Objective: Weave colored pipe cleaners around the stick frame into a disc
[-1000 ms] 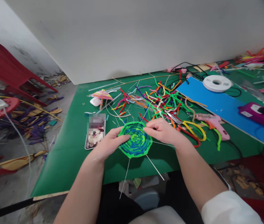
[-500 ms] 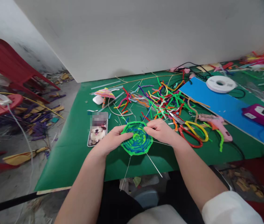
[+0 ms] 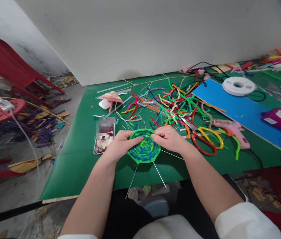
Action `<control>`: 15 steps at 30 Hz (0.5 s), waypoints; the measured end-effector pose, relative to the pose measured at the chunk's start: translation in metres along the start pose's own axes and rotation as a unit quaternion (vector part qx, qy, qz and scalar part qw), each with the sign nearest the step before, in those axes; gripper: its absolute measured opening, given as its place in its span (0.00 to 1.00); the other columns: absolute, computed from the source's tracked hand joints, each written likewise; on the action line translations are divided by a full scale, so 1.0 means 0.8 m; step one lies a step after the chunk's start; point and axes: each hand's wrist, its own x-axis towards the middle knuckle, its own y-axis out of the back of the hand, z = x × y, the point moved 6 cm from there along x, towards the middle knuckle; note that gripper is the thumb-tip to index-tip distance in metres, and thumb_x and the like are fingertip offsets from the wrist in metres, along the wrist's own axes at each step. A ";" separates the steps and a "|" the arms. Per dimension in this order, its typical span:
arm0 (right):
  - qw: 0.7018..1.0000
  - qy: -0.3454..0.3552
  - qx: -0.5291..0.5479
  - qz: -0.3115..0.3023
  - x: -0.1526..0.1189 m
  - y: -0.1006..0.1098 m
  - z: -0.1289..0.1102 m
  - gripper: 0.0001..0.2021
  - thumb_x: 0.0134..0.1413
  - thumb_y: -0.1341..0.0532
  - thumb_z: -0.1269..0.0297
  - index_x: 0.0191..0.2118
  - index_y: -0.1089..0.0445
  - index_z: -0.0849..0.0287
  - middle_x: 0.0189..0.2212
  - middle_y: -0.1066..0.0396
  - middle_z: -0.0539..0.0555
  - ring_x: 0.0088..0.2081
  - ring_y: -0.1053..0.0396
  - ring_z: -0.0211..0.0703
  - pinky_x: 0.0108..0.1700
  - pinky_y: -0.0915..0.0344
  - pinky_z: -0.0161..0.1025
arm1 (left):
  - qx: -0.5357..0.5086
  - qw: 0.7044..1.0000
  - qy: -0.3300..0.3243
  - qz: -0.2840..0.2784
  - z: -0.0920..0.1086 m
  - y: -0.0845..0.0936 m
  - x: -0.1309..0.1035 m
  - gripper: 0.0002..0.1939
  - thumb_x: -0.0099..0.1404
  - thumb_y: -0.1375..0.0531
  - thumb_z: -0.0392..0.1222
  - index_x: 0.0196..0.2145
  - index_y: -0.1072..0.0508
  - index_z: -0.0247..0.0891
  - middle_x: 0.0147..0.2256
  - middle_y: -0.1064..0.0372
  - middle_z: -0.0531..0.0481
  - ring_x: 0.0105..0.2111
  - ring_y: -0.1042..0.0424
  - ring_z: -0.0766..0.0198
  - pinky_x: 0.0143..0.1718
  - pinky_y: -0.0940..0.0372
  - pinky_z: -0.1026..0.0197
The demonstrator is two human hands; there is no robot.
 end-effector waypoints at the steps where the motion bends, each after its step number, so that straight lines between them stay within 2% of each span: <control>1: 1.000 0.005 -0.001 0.005 0.000 0.000 0.000 0.18 0.51 0.49 0.67 0.16 0.58 0.60 0.15 0.60 0.45 0.19 0.58 0.29 0.22 0.58 0.33 | 0.001 1.000 -0.001 0.001 0.000 0.000 0.000 0.10 0.50 0.37 0.45 0.26 0.26 0.33 0.23 0.28 0.53 0.22 0.32 0.68 0.25 0.35 0.66; 5: 1.000 0.019 -0.002 0.021 0.000 0.000 -0.001 0.18 0.51 0.49 0.68 0.16 0.59 0.60 0.15 0.61 0.45 0.19 0.58 0.29 0.23 0.58 0.33 | 0.007 1.000 -0.002 0.002 -0.001 0.001 0.002 0.11 0.50 0.37 0.45 0.25 0.26 0.33 0.23 0.28 0.53 0.22 0.32 0.68 0.25 0.35 0.66; 10: 1.000 -0.021 -0.007 -0.001 0.002 -0.003 0.005 0.19 0.52 0.49 0.64 0.16 0.57 0.60 0.15 0.60 0.45 0.19 0.58 0.30 0.22 0.58 0.33 | 0.029 0.999 -0.015 0.022 0.005 0.001 0.000 0.11 0.50 0.37 0.46 0.26 0.26 0.33 0.23 0.28 0.52 0.23 0.31 0.67 0.25 0.35 0.65; 12: 1.000 -0.028 -0.014 0.002 0.002 0.001 0.006 0.19 0.53 0.50 0.63 0.16 0.57 0.60 0.15 0.59 0.45 0.19 0.57 0.30 0.22 0.58 0.33 | 0.030 0.999 -0.027 0.016 0.009 0.002 -0.001 0.13 0.51 0.38 0.46 0.30 0.25 0.34 0.26 0.27 0.51 0.25 0.30 0.66 0.27 0.34 0.65; 15: 0.996 -0.039 -0.039 0.076 0.001 0.022 0.010 0.19 0.53 0.50 0.64 0.16 0.58 0.59 0.14 0.58 0.45 0.18 0.56 0.30 0.22 0.58 0.33 | 0.005 0.999 -0.051 0.019 0.016 0.014 -0.001 0.22 0.52 0.39 0.48 0.44 0.29 0.37 0.36 0.27 0.46 0.33 0.28 0.62 0.30 0.32 0.63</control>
